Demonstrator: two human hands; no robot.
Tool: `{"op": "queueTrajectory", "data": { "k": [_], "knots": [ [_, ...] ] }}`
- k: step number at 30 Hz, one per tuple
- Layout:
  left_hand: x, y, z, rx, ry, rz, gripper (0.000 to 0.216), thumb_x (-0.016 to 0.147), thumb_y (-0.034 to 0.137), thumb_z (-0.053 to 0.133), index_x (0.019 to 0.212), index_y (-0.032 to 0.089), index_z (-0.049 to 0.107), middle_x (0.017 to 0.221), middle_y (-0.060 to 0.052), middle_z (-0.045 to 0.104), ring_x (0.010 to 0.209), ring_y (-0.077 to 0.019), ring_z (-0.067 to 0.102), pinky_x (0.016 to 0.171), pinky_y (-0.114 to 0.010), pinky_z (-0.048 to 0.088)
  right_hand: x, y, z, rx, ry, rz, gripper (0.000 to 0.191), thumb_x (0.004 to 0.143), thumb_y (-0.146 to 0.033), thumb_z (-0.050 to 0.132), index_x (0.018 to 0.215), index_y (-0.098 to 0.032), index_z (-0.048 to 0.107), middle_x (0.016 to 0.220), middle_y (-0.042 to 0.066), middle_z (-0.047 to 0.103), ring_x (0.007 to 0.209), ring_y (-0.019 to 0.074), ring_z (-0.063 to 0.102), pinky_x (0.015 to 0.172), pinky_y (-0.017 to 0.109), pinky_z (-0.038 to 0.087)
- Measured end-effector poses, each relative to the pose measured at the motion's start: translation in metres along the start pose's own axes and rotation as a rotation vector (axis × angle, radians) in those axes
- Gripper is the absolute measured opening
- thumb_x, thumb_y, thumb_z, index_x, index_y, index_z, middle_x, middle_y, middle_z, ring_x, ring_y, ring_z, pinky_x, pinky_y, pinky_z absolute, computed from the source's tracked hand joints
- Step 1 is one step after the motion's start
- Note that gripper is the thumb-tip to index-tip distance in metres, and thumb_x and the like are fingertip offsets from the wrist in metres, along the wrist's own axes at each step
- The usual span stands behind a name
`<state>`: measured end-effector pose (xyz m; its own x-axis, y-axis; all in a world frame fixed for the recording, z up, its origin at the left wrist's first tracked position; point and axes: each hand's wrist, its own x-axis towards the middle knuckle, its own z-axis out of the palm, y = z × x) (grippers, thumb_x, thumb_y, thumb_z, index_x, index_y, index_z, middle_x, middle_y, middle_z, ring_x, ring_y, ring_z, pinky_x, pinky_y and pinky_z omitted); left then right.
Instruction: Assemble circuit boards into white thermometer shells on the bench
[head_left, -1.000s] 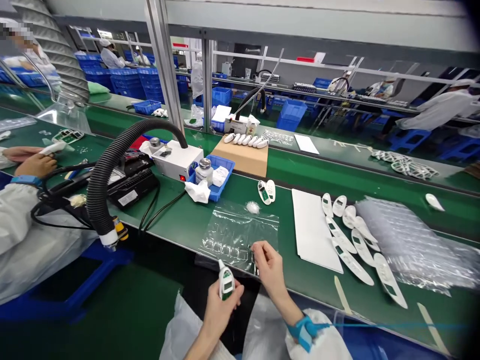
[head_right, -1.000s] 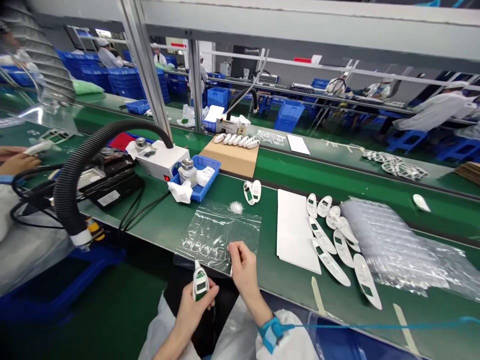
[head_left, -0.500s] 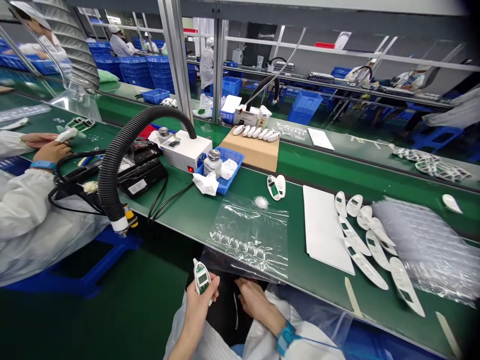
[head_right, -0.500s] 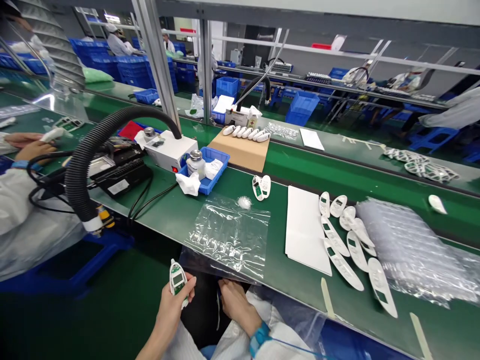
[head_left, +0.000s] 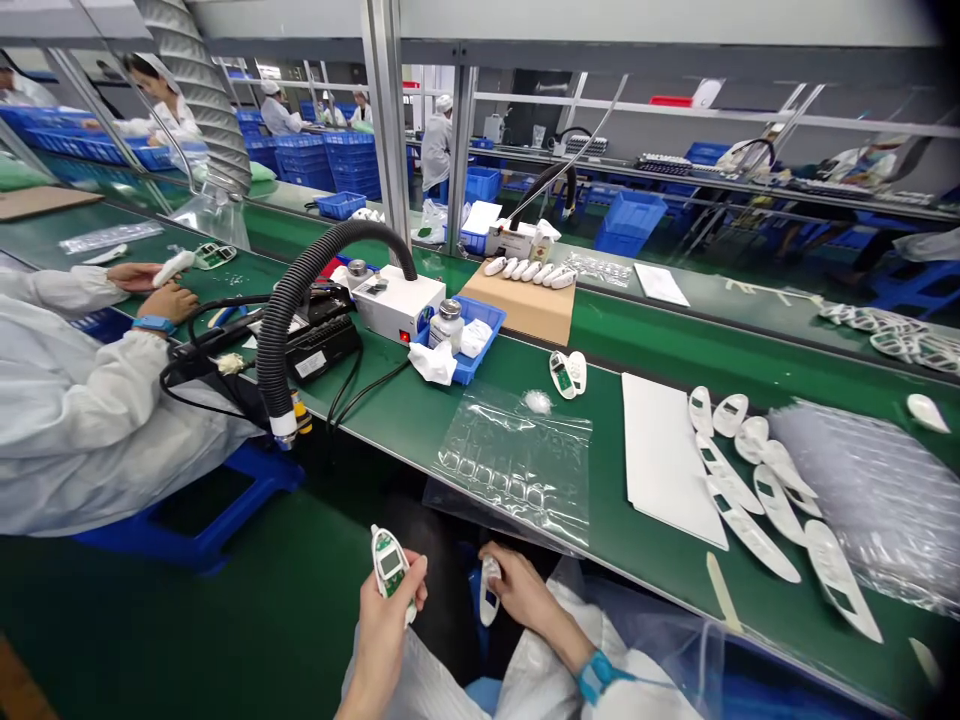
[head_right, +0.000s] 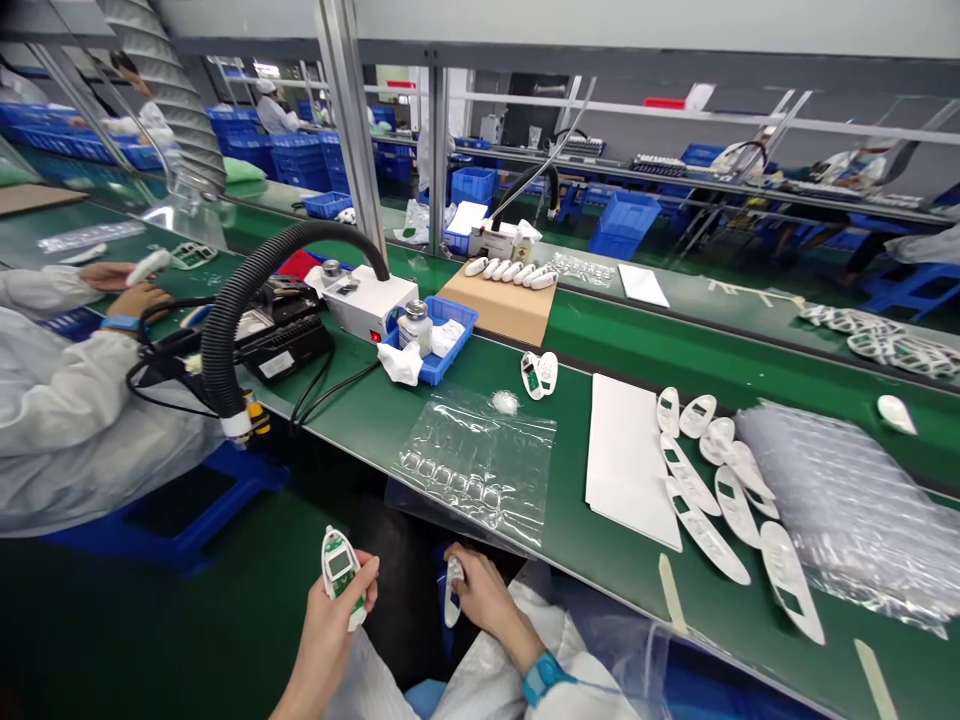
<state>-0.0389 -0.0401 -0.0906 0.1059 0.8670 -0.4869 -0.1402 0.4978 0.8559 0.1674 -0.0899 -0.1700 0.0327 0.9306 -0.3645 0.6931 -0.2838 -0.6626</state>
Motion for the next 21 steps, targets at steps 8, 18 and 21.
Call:
{"op": "queueTrajectory", "data": {
  "k": [8, 18, 21],
  "knots": [
    [-0.027, -0.001, 0.021, -0.104, 0.087, -0.022, 0.033, 0.064, 0.045, 0.077, 0.08, 0.02, 0.062, 0.059, 0.003, 0.057, 0.056, -0.0103, 0.051, 0.054, -0.021, 0.042, -0.057, -0.065, -0.023, 0.852, 0.492, -0.015, 0.025, 0.081, -0.041, 0.062, 0.087, -0.024, 0.044, 0.076, 0.0, 0.06, 0.052, 0.0162, 0.062, 0.047, 0.027, 0.051],
    [-0.024, 0.01, 0.064, -0.066, -0.02, -0.06, 0.04, 0.052, 0.048, 0.084, 0.061, 0.016, 0.063, 0.048, 0.003, 0.054, 0.049, -0.01, 0.046, 0.049, -0.021, 0.037, -0.064, -0.093, -0.086, 0.277, 0.531, -0.392, 0.01, 0.092, -0.028, 0.05, 0.089, -0.021, 0.057, 0.09, 0.005, 0.059, 0.088, 0.0199, 0.056, 0.082, 0.034, 0.044],
    [-0.018, 0.014, 0.063, -0.028, -0.074, -0.07, 0.044, 0.05, 0.049, 0.084, 0.069, 0.014, 0.066, 0.054, 0.0, 0.06, 0.053, -0.0129, 0.054, 0.053, -0.023, 0.041, -0.046, -0.074, -0.119, 0.154, 0.646, -0.279, 0.017, 0.095, -0.025, 0.042, 0.091, -0.02, 0.058, 0.09, 0.006, 0.058, 0.087, 0.0205, 0.055, 0.079, 0.034, 0.042]
  ]
}}
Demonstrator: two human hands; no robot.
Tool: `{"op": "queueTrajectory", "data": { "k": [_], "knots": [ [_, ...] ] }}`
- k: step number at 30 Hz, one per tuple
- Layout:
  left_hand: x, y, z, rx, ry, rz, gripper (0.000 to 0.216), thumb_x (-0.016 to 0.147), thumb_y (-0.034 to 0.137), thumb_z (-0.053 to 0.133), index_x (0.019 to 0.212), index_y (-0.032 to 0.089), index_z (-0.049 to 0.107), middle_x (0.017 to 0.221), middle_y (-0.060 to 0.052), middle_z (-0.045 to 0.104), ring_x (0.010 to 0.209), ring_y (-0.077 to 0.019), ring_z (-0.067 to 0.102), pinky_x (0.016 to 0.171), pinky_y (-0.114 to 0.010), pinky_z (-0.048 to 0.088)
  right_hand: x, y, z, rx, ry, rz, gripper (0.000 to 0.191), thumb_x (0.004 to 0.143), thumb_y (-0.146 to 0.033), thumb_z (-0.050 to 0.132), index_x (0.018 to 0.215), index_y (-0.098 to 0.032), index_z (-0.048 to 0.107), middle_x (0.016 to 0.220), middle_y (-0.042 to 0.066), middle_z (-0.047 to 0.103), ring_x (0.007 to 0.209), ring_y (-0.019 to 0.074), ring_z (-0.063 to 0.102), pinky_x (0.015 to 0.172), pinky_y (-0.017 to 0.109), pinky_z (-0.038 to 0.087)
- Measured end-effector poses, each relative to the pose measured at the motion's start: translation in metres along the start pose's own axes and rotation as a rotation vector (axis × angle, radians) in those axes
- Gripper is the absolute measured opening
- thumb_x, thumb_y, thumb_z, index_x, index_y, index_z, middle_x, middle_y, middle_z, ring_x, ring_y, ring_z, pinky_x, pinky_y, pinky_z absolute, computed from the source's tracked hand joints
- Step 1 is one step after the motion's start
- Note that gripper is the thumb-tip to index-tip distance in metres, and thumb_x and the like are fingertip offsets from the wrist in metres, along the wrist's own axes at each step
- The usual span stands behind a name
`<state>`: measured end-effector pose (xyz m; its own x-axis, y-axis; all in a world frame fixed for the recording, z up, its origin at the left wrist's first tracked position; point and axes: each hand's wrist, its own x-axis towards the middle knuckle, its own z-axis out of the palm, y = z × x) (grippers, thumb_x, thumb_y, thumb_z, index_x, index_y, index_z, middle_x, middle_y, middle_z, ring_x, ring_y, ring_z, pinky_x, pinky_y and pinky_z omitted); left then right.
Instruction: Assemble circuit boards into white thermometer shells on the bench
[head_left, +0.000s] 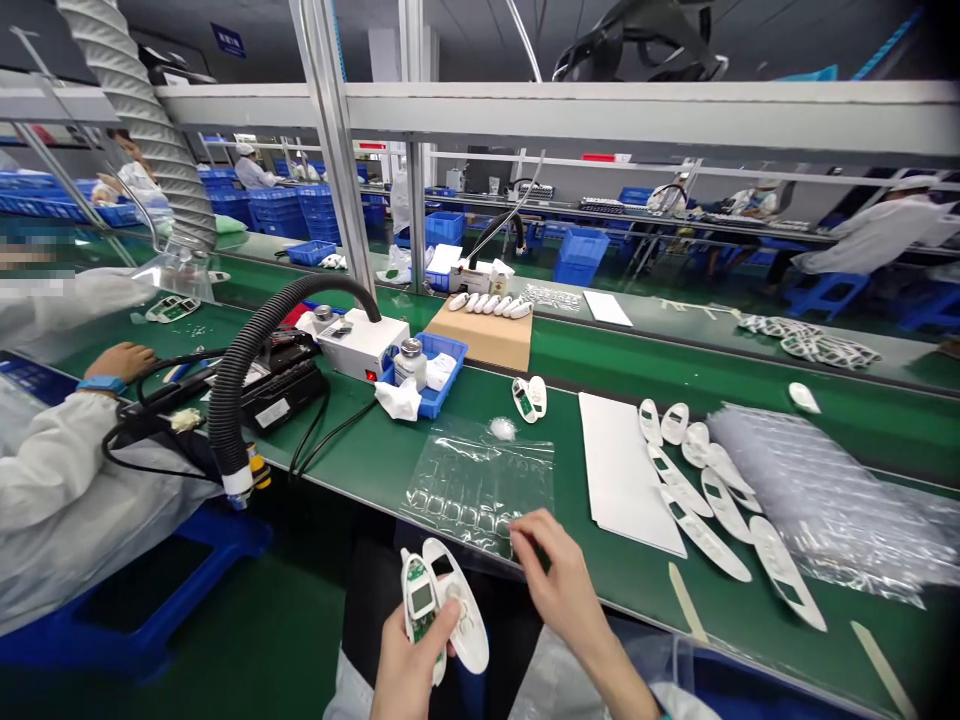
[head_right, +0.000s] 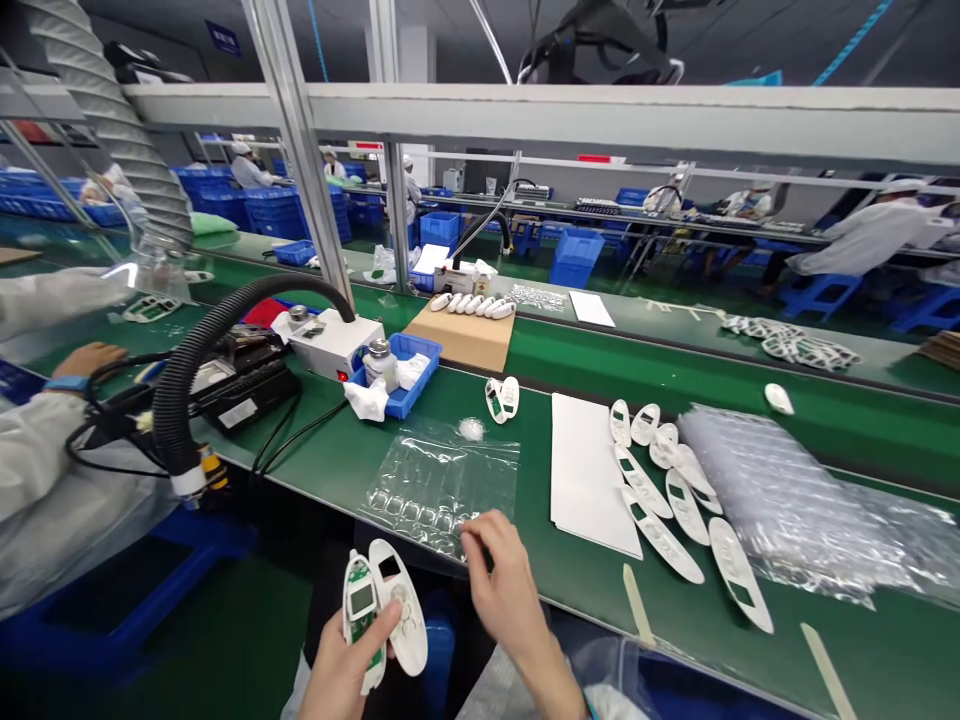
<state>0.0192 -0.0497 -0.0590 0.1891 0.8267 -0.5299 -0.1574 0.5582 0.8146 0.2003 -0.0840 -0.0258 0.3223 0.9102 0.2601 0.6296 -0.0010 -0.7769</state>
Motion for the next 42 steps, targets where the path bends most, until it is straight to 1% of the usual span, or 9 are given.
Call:
{"op": "queueTrajectory", "data": {
  "k": [2, 5, 10, 15, 18, 22, 29, 38, 42],
  "knots": [
    [0.002, 0.0, 0.001, -0.005, -0.038, 0.001, 0.051, 0.049, 0.049, 0.085, 0.081, 0.012, 0.07, 0.07, -0.007, 0.07, 0.07, -0.021, 0.064, 0.063, -0.027, 0.047, 0.016, 0.016, -0.001, -0.124, -0.005, 0.064, 0.018, 0.094, -0.023, 0.042, 0.086, -0.02, 0.057, 0.085, 0.005, 0.056, 0.079, 0.0205, 0.054, 0.073, 0.033, 0.041],
    [0.005, 0.0, 0.002, 0.003, -0.065, 0.033, 0.057, 0.051, 0.048, 0.084, 0.091, 0.011, 0.07, 0.088, -0.013, 0.074, 0.089, -0.0284, 0.066, 0.076, -0.032, 0.05, 0.027, 0.03, 0.006, -0.242, -0.051, 0.101, 0.017, 0.091, -0.022, 0.047, 0.076, -0.02, 0.054, 0.079, 0.004, 0.054, 0.076, 0.0208, 0.052, 0.071, 0.033, 0.038],
    [0.01, 0.003, 0.002, 0.056, -0.032, 0.016, 0.063, 0.052, 0.048, 0.083, 0.099, 0.009, 0.068, 0.079, -0.011, 0.074, 0.074, -0.0239, 0.065, 0.071, -0.033, 0.051, 0.022, 0.031, 0.013, -0.207, -0.041, 0.128, 0.019, 0.092, -0.022, 0.048, 0.073, -0.02, 0.049, 0.074, 0.001, 0.053, 0.074, 0.0191, 0.05, 0.071, 0.033, 0.034],
    [0.01, 0.009, 0.005, 0.061, -0.039, 0.018, 0.058, 0.052, 0.045, 0.084, 0.096, 0.011, 0.069, 0.088, -0.013, 0.075, 0.086, -0.0281, 0.067, 0.08, -0.036, 0.051, 0.01, 0.029, 0.012, -0.104, 0.07, 0.008, 0.019, 0.096, -0.023, 0.04, 0.078, -0.02, 0.047, 0.079, 0.001, 0.053, 0.077, 0.0177, 0.048, 0.073, 0.032, 0.032],
    [0.008, 0.014, 0.007, 0.141, -0.058, 0.066, 0.05, 0.054, 0.043, 0.083, 0.09, 0.012, 0.069, 0.079, -0.01, 0.074, 0.076, -0.0238, 0.066, 0.073, -0.032, 0.05, 0.005, 0.021, 0.009, -0.032, 0.142, -0.005, 0.018, 0.097, -0.025, 0.042, 0.08, -0.021, 0.048, 0.08, 0.0, 0.052, 0.077, 0.0168, 0.047, 0.074, 0.031, 0.031],
    [0.006, 0.021, 0.009, 0.26, -0.091, 0.085, 0.036, 0.056, 0.038, 0.081, 0.076, 0.013, 0.066, 0.062, -0.001, 0.063, 0.059, -0.0134, 0.053, 0.059, -0.025, 0.044, 0.006, -0.002, 0.006, 0.056, 0.013, 0.049, 0.022, 0.097, -0.028, 0.042, 0.077, -0.021, 0.047, 0.077, -0.001, 0.051, 0.074, 0.016, 0.045, 0.072, 0.03, 0.031],
    [-0.005, 0.034, 0.018, 0.235, -0.074, 0.095, 0.03, 0.057, 0.034, 0.08, 0.071, 0.013, 0.064, 0.057, 0.003, 0.056, 0.056, -0.01, 0.045, 0.056, -0.022, 0.039, 0.011, -0.027, 0.011, -0.008, -0.201, 0.008, 0.022, 0.099, -0.026, 0.038, 0.079, -0.021, 0.047, 0.079, 0.0, 0.051, 0.075, 0.0168, 0.043, 0.072, 0.031, 0.031],
    [-0.007, 0.038, 0.015, 0.269, -0.102, 0.089, 0.03, 0.06, 0.035, 0.079, 0.072, 0.013, 0.063, 0.06, 0.002, 0.057, 0.058, -0.0108, 0.046, 0.057, -0.022, 0.04, 0.01, -0.027, 0.015, -0.075, -0.214, -0.028, 0.02, 0.097, -0.023, 0.04, 0.078, -0.021, 0.047, 0.078, 0.0, 0.051, 0.073, 0.0167, 0.045, 0.072, 0.032, 0.033],
    [-0.005, 0.035, 0.012, 0.262, -0.078, 0.089, 0.032, 0.058, 0.037, 0.08, 0.072, 0.013, 0.065, 0.06, 0.001, 0.059, 0.058, -0.012, 0.048, 0.057, -0.023, 0.042, 0.004, -0.027, 0.017, 0.059, -0.18, 0.087, 0.016, 0.094, -0.029, 0.046, 0.08, -0.022, 0.045, 0.075, -0.001, 0.049, 0.068, 0.0154, 0.046, 0.064, 0.028, 0.036]
  ]
}}
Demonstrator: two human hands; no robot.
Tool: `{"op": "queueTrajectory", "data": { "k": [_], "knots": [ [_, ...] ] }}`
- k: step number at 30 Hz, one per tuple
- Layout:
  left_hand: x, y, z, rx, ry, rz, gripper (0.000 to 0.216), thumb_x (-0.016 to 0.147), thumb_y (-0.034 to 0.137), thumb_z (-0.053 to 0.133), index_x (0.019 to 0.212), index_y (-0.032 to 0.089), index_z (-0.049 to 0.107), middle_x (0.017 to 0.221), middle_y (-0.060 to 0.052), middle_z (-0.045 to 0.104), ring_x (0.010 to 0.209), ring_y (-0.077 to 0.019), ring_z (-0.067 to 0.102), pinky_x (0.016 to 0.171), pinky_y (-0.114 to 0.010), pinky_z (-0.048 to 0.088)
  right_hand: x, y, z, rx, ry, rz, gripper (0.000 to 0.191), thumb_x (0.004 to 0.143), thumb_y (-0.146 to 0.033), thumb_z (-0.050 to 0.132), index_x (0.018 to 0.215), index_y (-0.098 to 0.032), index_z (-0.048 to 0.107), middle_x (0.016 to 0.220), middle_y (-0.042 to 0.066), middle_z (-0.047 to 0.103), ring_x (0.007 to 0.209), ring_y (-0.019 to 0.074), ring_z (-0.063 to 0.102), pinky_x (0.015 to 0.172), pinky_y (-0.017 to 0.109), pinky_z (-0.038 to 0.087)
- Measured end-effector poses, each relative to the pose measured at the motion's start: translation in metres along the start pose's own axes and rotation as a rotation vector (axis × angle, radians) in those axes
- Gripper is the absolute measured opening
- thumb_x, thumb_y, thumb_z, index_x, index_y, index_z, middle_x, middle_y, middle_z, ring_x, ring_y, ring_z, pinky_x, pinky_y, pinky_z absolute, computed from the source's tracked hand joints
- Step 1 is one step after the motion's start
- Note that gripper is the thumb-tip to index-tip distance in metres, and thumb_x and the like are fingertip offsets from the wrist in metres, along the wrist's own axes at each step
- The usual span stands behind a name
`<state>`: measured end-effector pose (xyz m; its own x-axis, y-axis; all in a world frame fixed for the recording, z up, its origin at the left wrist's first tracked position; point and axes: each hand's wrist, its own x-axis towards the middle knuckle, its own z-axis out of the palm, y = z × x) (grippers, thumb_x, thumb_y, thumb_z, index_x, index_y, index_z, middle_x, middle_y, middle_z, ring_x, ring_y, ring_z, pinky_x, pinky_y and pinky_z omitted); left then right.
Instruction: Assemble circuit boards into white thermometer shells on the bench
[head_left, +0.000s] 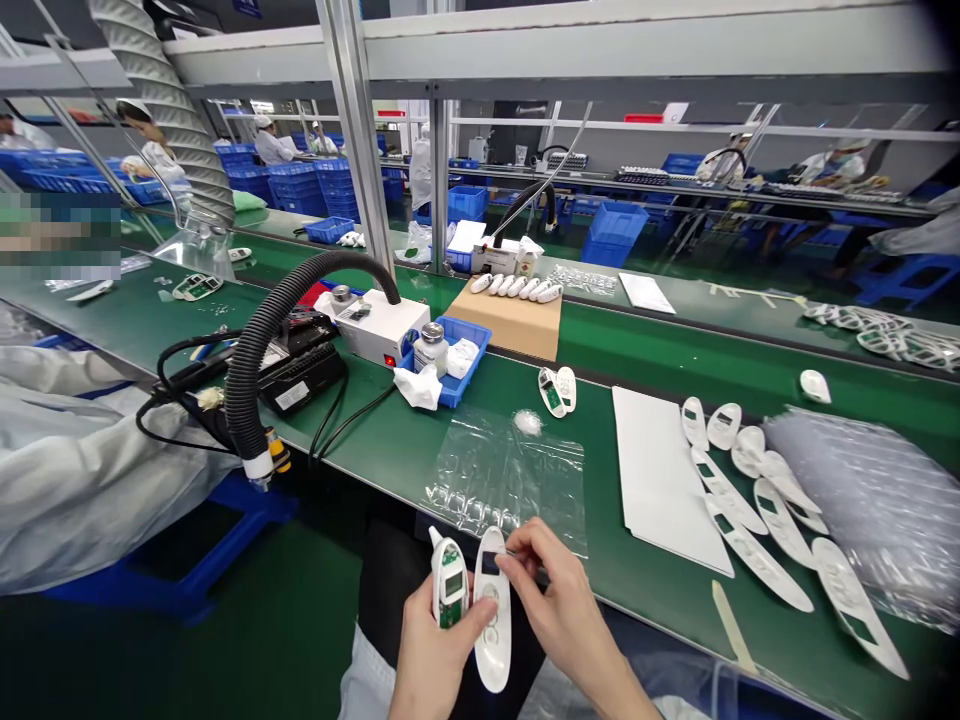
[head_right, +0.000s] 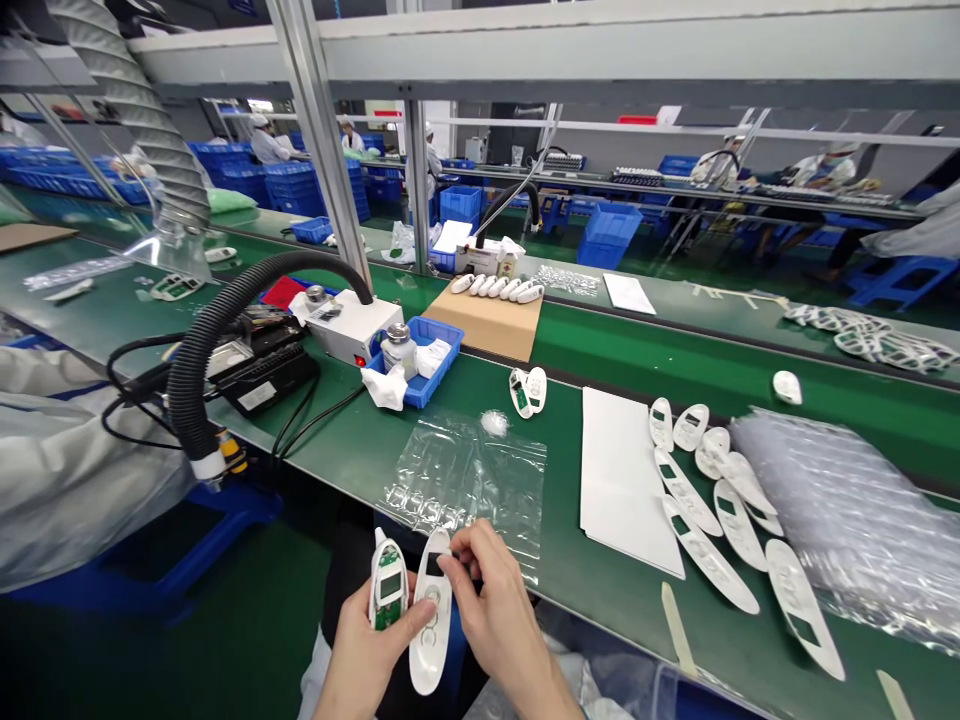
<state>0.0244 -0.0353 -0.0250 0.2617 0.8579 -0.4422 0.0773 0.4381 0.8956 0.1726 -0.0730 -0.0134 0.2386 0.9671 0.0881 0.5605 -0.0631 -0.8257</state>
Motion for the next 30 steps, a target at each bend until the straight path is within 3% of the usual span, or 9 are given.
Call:
{"op": "queueTrajectory", "data": {
  "k": [6, 10, 12, 16, 18, 23, 27, 30],
  "knots": [
    [-0.001, -0.002, -0.009, -0.003, 0.0, 0.017, 0.028, 0.06, 0.035, 0.079, 0.073, 0.014, 0.066, 0.063, -0.001, 0.064, 0.06, -0.0139, 0.053, 0.058, -0.023, 0.044, -0.002, 0.002, 0.017, 0.201, -0.054, 0.177, 0.024, 0.089, -0.036, 0.054, 0.075, -0.023, 0.038, 0.065, -0.005, 0.045, 0.058, 0.0126, 0.043, 0.056, 0.025, 0.035],
    [0.0, 0.001, -0.023, -0.042, 0.035, 0.01, 0.029, 0.061, 0.035, 0.079, 0.075, 0.013, 0.066, 0.066, -0.003, 0.066, 0.063, -0.0152, 0.056, 0.06, -0.024, 0.047, 0.005, 0.001, 0.038, 0.59, -0.043, 0.287, 0.03, 0.082, -0.045, 0.063, 0.081, -0.023, 0.043, 0.063, -0.006, 0.046, 0.053, 0.0116, 0.045, 0.051, 0.023, 0.038],
    [0.001, 0.001, -0.031, -0.079, 0.084, 0.009, 0.03, 0.06, 0.035, 0.08, 0.075, 0.013, 0.065, 0.065, -0.002, 0.066, 0.061, -0.0145, 0.055, 0.059, -0.024, 0.047, 0.007, -0.004, 0.051, 0.76, -0.11, 0.331, 0.033, 0.078, -0.049, 0.067, 0.085, -0.022, 0.05, 0.064, -0.004, 0.052, 0.055, 0.0134, 0.051, 0.052, 0.025, 0.042],
    [0.006, -0.006, -0.05, -0.13, 0.184, 0.057, 0.029, 0.061, 0.034, 0.08, 0.074, 0.013, 0.065, 0.065, -0.001, 0.063, 0.061, -0.0121, 0.053, 0.057, -0.021, 0.044, 0.009, -0.017, 0.079, 0.84, -0.324, 0.321, 0.032, 0.077, -0.047, 0.07, 0.087, -0.017, 0.065, 0.081, 0.005, 0.067, 0.078, 0.0214, 0.062, 0.073, 0.031, 0.047],
    [0.011, -0.01, -0.062, -0.191, 0.217, 0.069, 0.033, 0.063, 0.04, 0.079, 0.077, 0.014, 0.065, 0.064, 0.0, 0.061, 0.059, -0.0111, 0.053, 0.056, -0.021, 0.044, 0.016, -0.024, 0.095, 0.871, -0.385, 0.342, 0.035, 0.08, -0.049, 0.067, 0.09, -0.016, 0.068, 0.079, 0.006, 0.069, 0.076, 0.021, 0.063, 0.069, 0.03, 0.048],
    [0.033, -0.009, -0.121, -0.605, 0.406, 0.046, 0.055, 0.073, 0.069, 0.055, 0.09, 0.017, 0.06, 0.056, 0.005, 0.051, 0.045, -0.0084, 0.047, 0.042, -0.02, 0.038, 0.067, -0.045, 0.158, 0.946, -0.499, 0.415, 0.047, 0.076, -0.056, 0.067, 0.093, -0.013, 0.065, 0.064, 0.005, 0.066, 0.042, 0.0104, 0.052, 0.038, 0.019, 0.035],
    [0.052, -0.004, -0.183, -0.734, 0.598, 0.065, 0.055, 0.073, 0.069, 0.054, 0.083, 0.015, 0.059, 0.058, 0.003, 0.057, 0.046, -0.0084, 0.052, 0.045, -0.02, 0.041, 0.109, -0.079, 0.234, 1.046, -0.565, 0.531, 0.058, 0.065, -0.064, 0.071, 0.087, -0.011, 0.062, 0.058, 0.004, 0.063, 0.036, 0.0051, 0.043, 0.029, 0.012, 0.018],
    [0.068, -0.002, -0.207, -0.726, 0.647, 0.081, 0.057, 0.073, 0.07, 0.053, 0.079, 0.014, 0.061, 0.054, 0.002, 0.058, 0.045, -0.0084, 0.051, 0.045, -0.019, 0.04, 0.12, -0.095, 0.269, 1.058, -0.618, 0.598, 0.061, 0.065, -0.07, 0.066, 0.077, -0.01, 0.06, 0.052, 0.004, 0.061, 0.033, 0.005, 0.042, 0.027, 0.012, 0.016]
  ]
}}
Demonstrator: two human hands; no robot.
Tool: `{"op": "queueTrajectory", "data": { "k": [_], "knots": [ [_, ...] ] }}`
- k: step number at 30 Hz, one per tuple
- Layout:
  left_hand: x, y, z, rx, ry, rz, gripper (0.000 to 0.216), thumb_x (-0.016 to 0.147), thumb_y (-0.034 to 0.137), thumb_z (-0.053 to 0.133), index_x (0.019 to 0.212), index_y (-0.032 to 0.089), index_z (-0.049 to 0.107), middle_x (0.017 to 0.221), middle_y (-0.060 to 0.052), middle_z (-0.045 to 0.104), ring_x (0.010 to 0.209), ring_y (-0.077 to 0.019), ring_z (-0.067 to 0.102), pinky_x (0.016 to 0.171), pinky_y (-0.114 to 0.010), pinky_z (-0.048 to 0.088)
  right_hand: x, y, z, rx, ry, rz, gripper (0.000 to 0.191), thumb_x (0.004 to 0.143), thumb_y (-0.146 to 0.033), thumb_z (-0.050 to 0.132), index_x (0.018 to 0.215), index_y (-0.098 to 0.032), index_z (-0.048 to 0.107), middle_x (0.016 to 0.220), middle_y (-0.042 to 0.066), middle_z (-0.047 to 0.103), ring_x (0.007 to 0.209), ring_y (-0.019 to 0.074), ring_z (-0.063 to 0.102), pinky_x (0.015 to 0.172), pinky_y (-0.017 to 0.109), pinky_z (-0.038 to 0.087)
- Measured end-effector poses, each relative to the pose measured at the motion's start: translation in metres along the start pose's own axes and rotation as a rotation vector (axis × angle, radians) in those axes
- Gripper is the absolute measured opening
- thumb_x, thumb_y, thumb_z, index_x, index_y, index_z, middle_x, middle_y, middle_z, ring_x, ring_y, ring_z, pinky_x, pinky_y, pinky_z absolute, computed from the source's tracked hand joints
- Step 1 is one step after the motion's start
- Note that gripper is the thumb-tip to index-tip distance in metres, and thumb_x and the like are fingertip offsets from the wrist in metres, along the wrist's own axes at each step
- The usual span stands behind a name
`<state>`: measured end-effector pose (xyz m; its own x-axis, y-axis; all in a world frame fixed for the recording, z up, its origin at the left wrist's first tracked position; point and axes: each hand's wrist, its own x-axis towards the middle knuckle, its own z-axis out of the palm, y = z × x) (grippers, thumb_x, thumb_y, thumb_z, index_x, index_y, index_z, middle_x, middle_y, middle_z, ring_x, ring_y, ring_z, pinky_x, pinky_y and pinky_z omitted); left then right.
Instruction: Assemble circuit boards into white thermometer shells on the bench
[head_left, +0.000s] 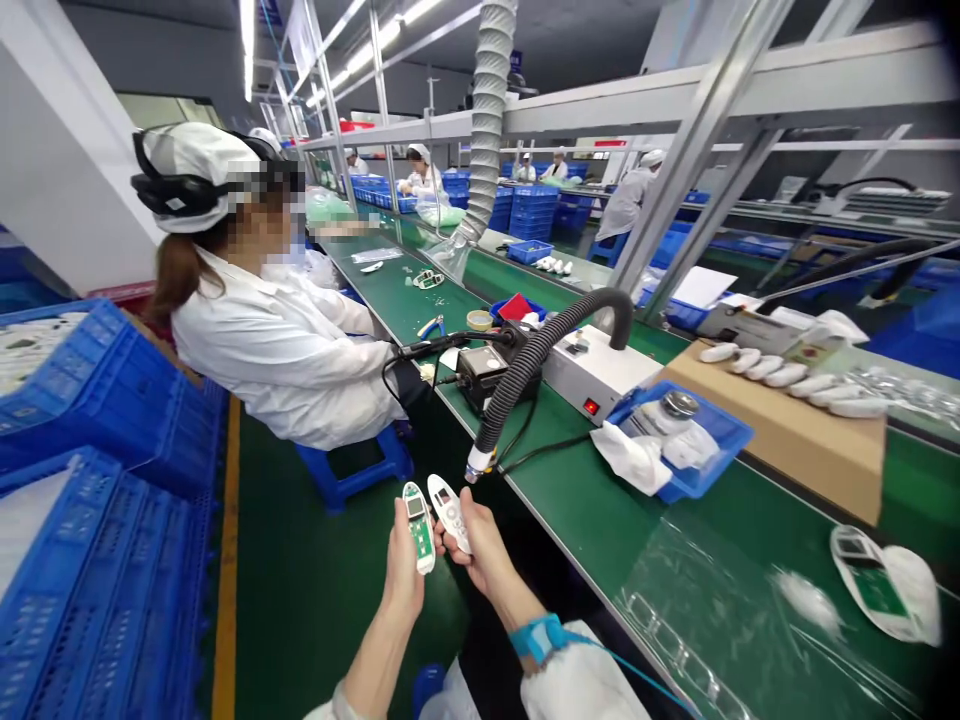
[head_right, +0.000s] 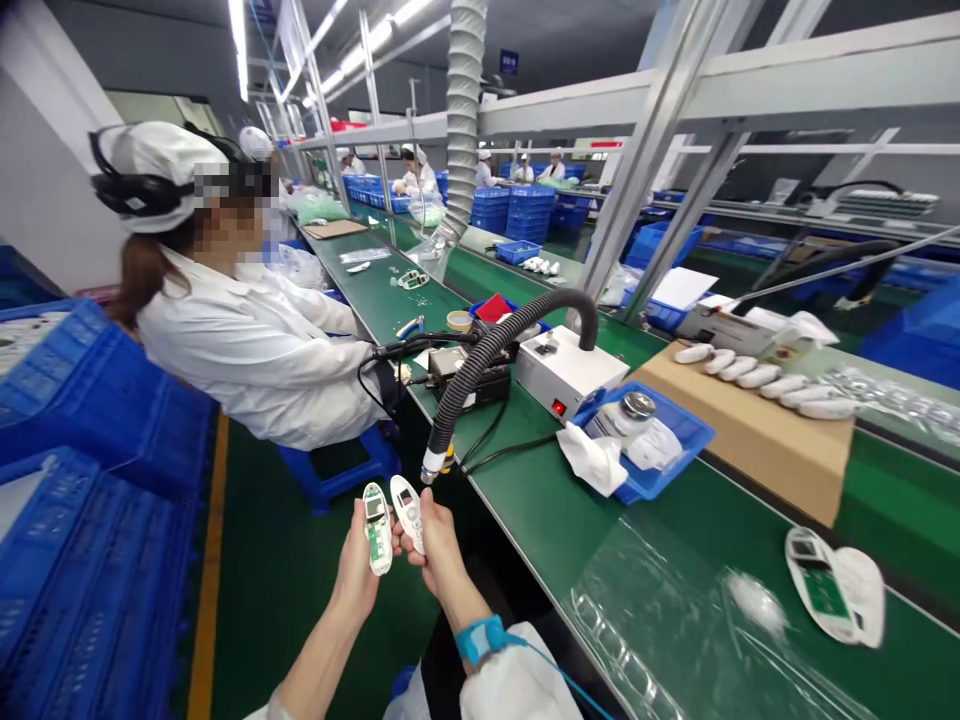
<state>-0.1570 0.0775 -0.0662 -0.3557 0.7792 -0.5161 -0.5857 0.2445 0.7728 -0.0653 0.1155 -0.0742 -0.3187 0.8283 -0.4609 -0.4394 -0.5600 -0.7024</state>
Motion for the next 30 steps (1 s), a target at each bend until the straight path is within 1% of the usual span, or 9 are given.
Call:
{"op": "queueTrajectory", "data": {
  "k": [3, 6, 8, 13, 17, 20, 24, 27, 30],
  "knots": [
    [0.009, -0.006, 0.013, 0.028, -0.039, -0.018, 0.06, 0.071, 0.073, 0.052, 0.075, 0.014, 0.062, 0.048, 0.003, 0.055, 0.041, -0.0082, 0.049, 0.041, -0.018, 0.035, 0.0, 0.002, -0.007, 0.019, 0.031, -0.042, 0.062, 0.066, -0.071, 0.064, 0.08, -0.01, 0.061, 0.051, 0.003, 0.061, 0.032, 0.0043, 0.042, 0.027, 0.012, 0.015],
    [0.006, -0.018, 0.031, 0.059, -0.118, -0.071, 0.062, 0.068, 0.074, 0.055, 0.072, 0.013, 0.063, 0.043, 0.004, 0.05, 0.038, -0.0085, 0.045, 0.037, -0.019, 0.03, -0.012, 0.0, -0.026, 0.032, 0.098, -0.113, 0.063, 0.066, -0.071, 0.065, 0.084, -0.011, 0.062, 0.05, 0.002, 0.06, 0.031, 0.0049, 0.042, 0.027, 0.012, 0.015],
    [0.004, -0.021, 0.037, 0.065, -0.136, -0.086, 0.062, 0.068, 0.074, 0.055, 0.073, 0.013, 0.064, 0.042, 0.004, 0.049, 0.037, -0.0082, 0.044, 0.037, -0.018, 0.029, -0.016, -0.001, -0.031, 0.032, 0.126, -0.144, 0.062, 0.066, -0.07, 0.066, 0.083, -0.011, 0.061, 0.049, 0.001, 0.06, 0.031, 0.0051, 0.041, 0.027, 0.012, 0.014],
    [0.007, -0.009, 0.023, 0.046, -0.067, -0.063, 0.068, 0.071, 0.076, 0.048, 0.084, 0.012, 0.067, 0.043, 0.004, 0.051, 0.039, -0.0086, 0.046, 0.038, -0.018, 0.032, -0.011, 0.004, -0.007, 0.027, 0.104, -0.14, 0.059, 0.065, -0.07, 0.066, 0.08, -0.013, 0.061, 0.048, 0.001, 0.059, 0.031, 0.0067, 0.042, 0.028, 0.015, 0.014],
    [0.007, -0.003, 0.013, 0.032, -0.02, -0.032, 0.07, 0.07, 0.078, 0.047, 0.083, 0.012, 0.066, 0.046, 0.004, 0.052, 0.039, -0.0082, 0.046, 0.04, -0.019, 0.034, -0.008, 0.007, 0.007, 0.04, 0.089, -0.121, 0.058, 0.063, -0.07, 0.068, 0.079, -0.014, 0.06, 0.047, -0.001, 0.057, 0.032, 0.0076, 0.043, 0.029, 0.015, 0.014],
    [0.007, -0.005, 0.019, 0.052, -0.064, -0.025, 0.067, 0.071, 0.076, 0.048, 0.085, 0.013, 0.067, 0.046, 0.004, 0.052, 0.039, -0.0082, 0.046, 0.04, -0.019, 0.034, -0.01, 0.003, 0.001, 0.03, 0.086, -0.126, 0.06, 0.064, -0.07, 0.067, 0.084, -0.013, 0.062, 0.047, 0.0, 0.057, 0.032, 0.0073, 0.042, 0.029, 0.015, 0.014],
    [0.01, -0.006, 0.038, 0.109, -0.175, -0.009, 0.06, 0.072, 0.07, 0.054, 0.08, 0.012, 0.067, 0.043, 0.004, 0.051, 0.037, -0.0083, 0.044, 0.037, -0.019, 0.031, -0.021, -0.007, -0.018, 0.025, 0.133, -0.183, 0.063, 0.065, -0.071, 0.066, 0.086, -0.011, 0.065, 0.049, 0.0, 0.058, 0.031, 0.0051, 0.039, 0.029, 0.015, 0.014],
    [0.01, -0.007, 0.047, 0.122, -0.222, -0.018, 0.056, 0.073, 0.069, 0.054, 0.07, 0.013, 0.062, 0.046, 0.004, 0.05, 0.035, -0.0077, 0.043, 0.035, -0.019, 0.03, -0.039, -0.013, -0.032, 0.071, 0.14, -0.201, 0.06, 0.067, -0.068, 0.067, 0.083, -0.011, 0.065, 0.055, 0.003, 0.062, 0.033, 0.0056, 0.041, 0.03, 0.016, 0.019],
    [0.004, -0.013, 0.043, 0.101, -0.23, -0.07, 0.054, 0.075, 0.069, 0.052, 0.071, 0.015, 0.059, 0.054, 0.004, 0.052, 0.036, -0.0059, 0.042, 0.034, -0.018, 0.028, -0.066, -0.017, -0.042, 0.169, 0.099, -0.148, 0.051, 0.07, -0.06, 0.07, 0.081, -0.01, 0.068, 0.066, 0.007, 0.067, 0.044, 0.0107, 0.054, 0.037, 0.02, 0.037]
  ]
}}
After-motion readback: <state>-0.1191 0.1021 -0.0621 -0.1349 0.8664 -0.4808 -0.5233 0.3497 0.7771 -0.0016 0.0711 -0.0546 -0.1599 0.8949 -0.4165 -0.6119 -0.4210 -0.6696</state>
